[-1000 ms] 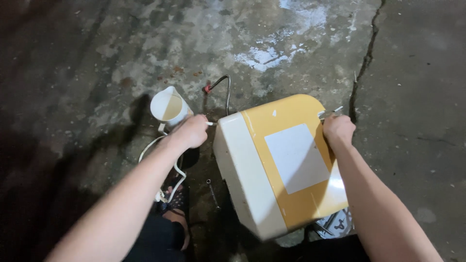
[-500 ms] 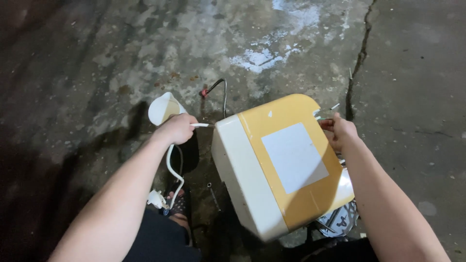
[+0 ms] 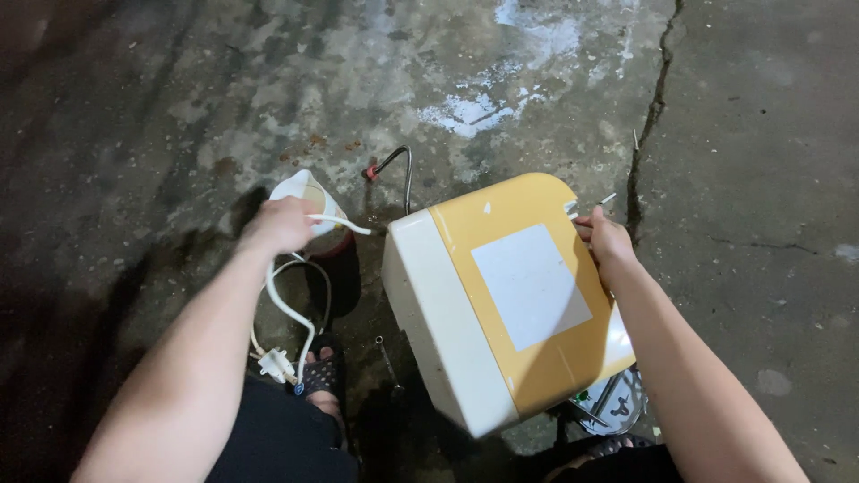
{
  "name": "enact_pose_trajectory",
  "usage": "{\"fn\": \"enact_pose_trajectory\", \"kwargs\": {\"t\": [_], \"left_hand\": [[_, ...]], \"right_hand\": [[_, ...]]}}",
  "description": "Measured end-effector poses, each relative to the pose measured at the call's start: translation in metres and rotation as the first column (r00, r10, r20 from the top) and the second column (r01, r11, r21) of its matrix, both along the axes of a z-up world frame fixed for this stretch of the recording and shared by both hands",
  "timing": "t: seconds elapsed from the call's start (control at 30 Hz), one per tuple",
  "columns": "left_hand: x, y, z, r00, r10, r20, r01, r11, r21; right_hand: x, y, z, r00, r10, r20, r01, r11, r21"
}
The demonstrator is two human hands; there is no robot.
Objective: Disassembling a small appliance by disconnecting wires and removing the outer protective casing to access internal structures.
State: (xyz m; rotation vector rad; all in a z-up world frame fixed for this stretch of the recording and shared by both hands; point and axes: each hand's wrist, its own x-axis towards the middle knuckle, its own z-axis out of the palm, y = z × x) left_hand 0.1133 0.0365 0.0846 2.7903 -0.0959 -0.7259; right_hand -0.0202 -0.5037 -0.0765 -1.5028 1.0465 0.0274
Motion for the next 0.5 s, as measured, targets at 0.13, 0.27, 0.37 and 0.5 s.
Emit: {"fn": "enact_pose_trajectory", "kwargs": {"t": [0.13,0.27,0.37,0.5], "left_hand": [[0.003,0.046,0.002,0.993,0.117,0.028,-0.118,0.993,0.013],[0.002,0.076,0.002,0.984,0.172,0.038,-0.17,0.984,-0.056],[-0.004,0.087,0.015,0.982,0.187,0.04,-0.183,0.98,-0.084],[-0.022,0.078,0.042,0.991,0.135,-0.009,-0.135,0.984,-0.119]], "right_hand": [[-0.008,0.039,0.051,0.974,0.118,-0.193,-0.188,0.896,-0.403],[-0.008,0.05,0.068,0.96,0.138,-0.245,-0.253,0.804,-0.538],[-0.004,0.043,0.056,0.954,0.155,-0.257,-0.285,0.739,-0.611],[-0.004,0.044,0.056,0.938,0.178,-0.296,-0.336,0.671,-0.661]]}}
